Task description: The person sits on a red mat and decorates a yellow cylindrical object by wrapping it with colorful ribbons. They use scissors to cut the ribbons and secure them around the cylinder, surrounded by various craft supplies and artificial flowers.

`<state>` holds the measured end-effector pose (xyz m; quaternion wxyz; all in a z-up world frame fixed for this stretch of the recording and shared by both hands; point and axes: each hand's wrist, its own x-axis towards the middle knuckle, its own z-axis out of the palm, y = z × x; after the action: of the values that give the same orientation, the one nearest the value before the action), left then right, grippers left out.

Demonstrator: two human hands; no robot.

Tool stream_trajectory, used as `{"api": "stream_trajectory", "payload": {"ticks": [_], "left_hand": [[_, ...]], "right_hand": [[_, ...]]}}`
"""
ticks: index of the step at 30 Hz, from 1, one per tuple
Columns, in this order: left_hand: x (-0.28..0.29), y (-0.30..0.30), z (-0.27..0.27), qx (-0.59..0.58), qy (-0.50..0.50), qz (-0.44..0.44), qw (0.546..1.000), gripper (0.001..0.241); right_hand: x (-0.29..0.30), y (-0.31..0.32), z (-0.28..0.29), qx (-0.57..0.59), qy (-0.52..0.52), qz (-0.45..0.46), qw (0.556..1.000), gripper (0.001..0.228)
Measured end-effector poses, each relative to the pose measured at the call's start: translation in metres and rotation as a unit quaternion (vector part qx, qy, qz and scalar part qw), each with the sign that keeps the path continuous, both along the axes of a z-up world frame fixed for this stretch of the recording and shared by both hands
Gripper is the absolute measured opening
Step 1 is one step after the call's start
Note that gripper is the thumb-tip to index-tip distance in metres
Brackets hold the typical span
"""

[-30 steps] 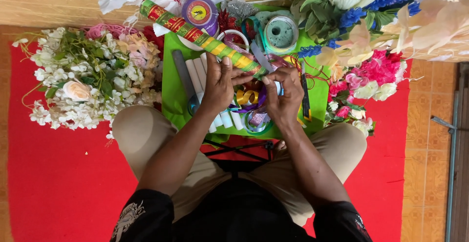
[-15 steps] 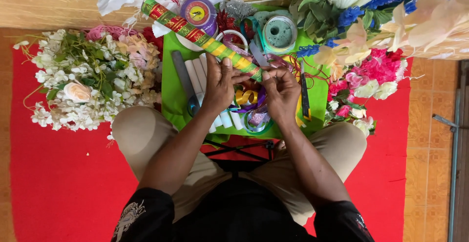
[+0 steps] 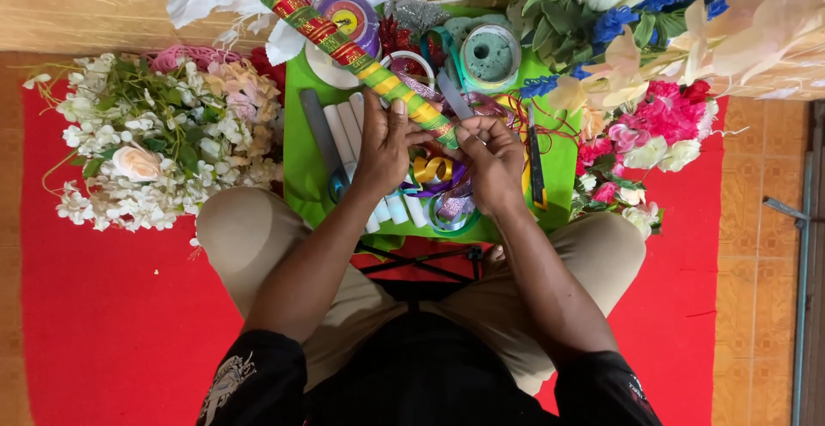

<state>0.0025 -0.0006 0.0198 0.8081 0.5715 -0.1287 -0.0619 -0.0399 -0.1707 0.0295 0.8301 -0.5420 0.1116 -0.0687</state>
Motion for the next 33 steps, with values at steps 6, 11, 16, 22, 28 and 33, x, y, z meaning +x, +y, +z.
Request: {"api": "stream_trajectory", "payload": {"ticks": [6, 11, 16, 22, 28, 33], "left_hand": [[0.002, 0.001, 0.001, 0.000, -0.001, 0.011, 1.000, 0.046], [-0.004, -0.003, 0.029, 0.009, -0.024, 0.025, 0.999, 0.045], [-0.007, -0.005, 0.039, 0.005, -0.035, 0.038, 0.999, 0.042], [-0.003, 0.000, 0.023, -0.053, -0.014, 0.017, 0.998, 0.048], [-0.004, -0.008, 0.019, -0.099, 0.004, -0.017, 0.995, 0.049], [-0.013, -0.015, 0.026, -0.125, 0.034, 0.026, 0.991, 0.042]], "right_hand": [[-0.003, 0.006, 0.024, 0.103, 0.062, 0.043, 0.992, 0.013], [-0.003, 0.000, 0.008, 0.140, 0.073, 0.067, 0.985, 0.008], [-0.005, 0.005, 0.009, 0.168, 0.060, 0.081, 0.981, 0.006], [-0.007, 0.016, 0.005, 0.178, 0.034, 0.067, 0.981, 0.007], [-0.008, 0.020, 0.007, 0.184, 0.008, 0.043, 0.982, 0.010], [-0.009, 0.021, -0.003, 0.199, -0.004, 0.041, 0.979, 0.011]]}}
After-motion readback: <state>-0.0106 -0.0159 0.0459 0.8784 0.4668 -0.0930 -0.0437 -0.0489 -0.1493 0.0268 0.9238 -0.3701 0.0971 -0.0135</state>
